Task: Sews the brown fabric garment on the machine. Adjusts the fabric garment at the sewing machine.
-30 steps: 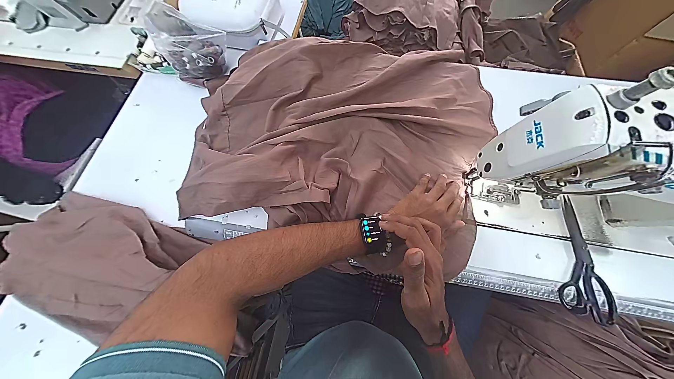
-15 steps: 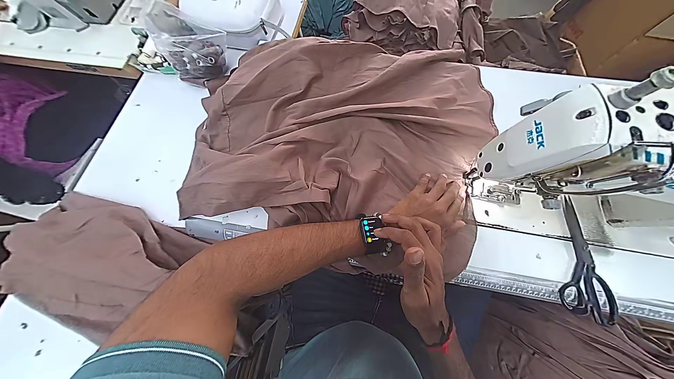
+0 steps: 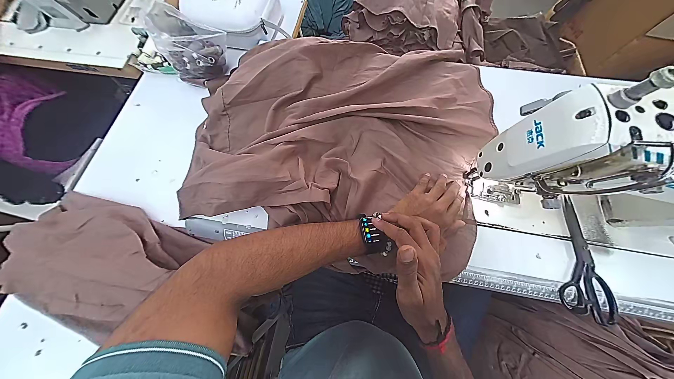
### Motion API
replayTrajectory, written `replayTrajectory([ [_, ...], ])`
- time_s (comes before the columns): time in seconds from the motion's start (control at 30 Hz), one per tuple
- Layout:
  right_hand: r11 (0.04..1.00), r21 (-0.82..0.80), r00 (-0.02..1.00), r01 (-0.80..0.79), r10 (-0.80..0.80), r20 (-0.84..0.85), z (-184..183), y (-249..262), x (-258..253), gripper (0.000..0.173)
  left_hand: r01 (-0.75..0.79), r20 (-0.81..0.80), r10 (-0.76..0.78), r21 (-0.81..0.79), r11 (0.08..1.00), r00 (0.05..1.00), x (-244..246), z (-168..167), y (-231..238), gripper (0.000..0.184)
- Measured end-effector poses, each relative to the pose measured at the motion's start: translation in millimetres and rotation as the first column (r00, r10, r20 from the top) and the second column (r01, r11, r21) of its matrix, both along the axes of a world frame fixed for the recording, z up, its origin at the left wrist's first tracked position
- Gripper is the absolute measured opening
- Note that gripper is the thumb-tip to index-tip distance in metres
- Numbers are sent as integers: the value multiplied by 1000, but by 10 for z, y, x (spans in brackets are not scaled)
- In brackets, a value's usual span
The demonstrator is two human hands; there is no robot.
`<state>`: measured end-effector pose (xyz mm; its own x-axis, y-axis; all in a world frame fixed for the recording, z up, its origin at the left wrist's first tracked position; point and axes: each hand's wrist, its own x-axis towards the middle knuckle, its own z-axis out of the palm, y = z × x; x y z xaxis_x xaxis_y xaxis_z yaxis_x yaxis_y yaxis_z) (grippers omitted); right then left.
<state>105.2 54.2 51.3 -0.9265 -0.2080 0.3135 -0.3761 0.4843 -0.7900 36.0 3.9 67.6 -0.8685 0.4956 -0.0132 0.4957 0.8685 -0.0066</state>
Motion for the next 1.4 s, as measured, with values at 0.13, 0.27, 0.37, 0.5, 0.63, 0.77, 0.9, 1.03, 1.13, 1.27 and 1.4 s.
replayTrajectory([
  [0.13,999,-41,1000,0,-1,-12,-5,4,-6,74,246,-209,-195,253,936,958,-225,-594,-44,71],
  [0.27,995,-103,1000,-9,8,-11,-10,17,-5,71,193,-146,-173,138,972,974,-111,-348,-94,80],
  [0.37,990,-143,1000,-16,16,1,-3,28,-4,71,283,-214,-230,265,922,949,-229,-603,-99,67],
  [0.5,989,-143,1000,-23,23,-3,-5,31,-12,71,275,-178,-234,256,927,956,-213,-536,-118,65],
  [0.63,990,-127,999,-54,53,-14,-23,51,-8,71,338,-304,-246,303,891,921,-383,-872,-22,64],
  [0.77,991,-125,999,-53,52,-14,-25,49,-2,71,291,-246,-225,281,915,943,-370,-780,2,64],
  [0.9,997,-74,1000,-15,16,14,-1,25,-9,71,283,-248,-211,303,910,945,-330,-747,-26,61],
  [1.03,1000,10,1000,5,-5,8,20,-2,-6,73,30,-130,-3,209,978,992,50,-316,-11,91],
  [1.13,1000,26,1000,9,-9,5,14,-6,7,75,-97,-76,114,198,975,991,254,-134,13,110],
  [1.27,999,36,1000,9,-9,3,13,-1,11,73,24,-67,-17,102,994,998,87,-119,-39,97],
  [1.4,1000,21,1000,0,0,-4,12,0,7,73,188,-282,-102,298,936,954,-160,-643,9,71],
])
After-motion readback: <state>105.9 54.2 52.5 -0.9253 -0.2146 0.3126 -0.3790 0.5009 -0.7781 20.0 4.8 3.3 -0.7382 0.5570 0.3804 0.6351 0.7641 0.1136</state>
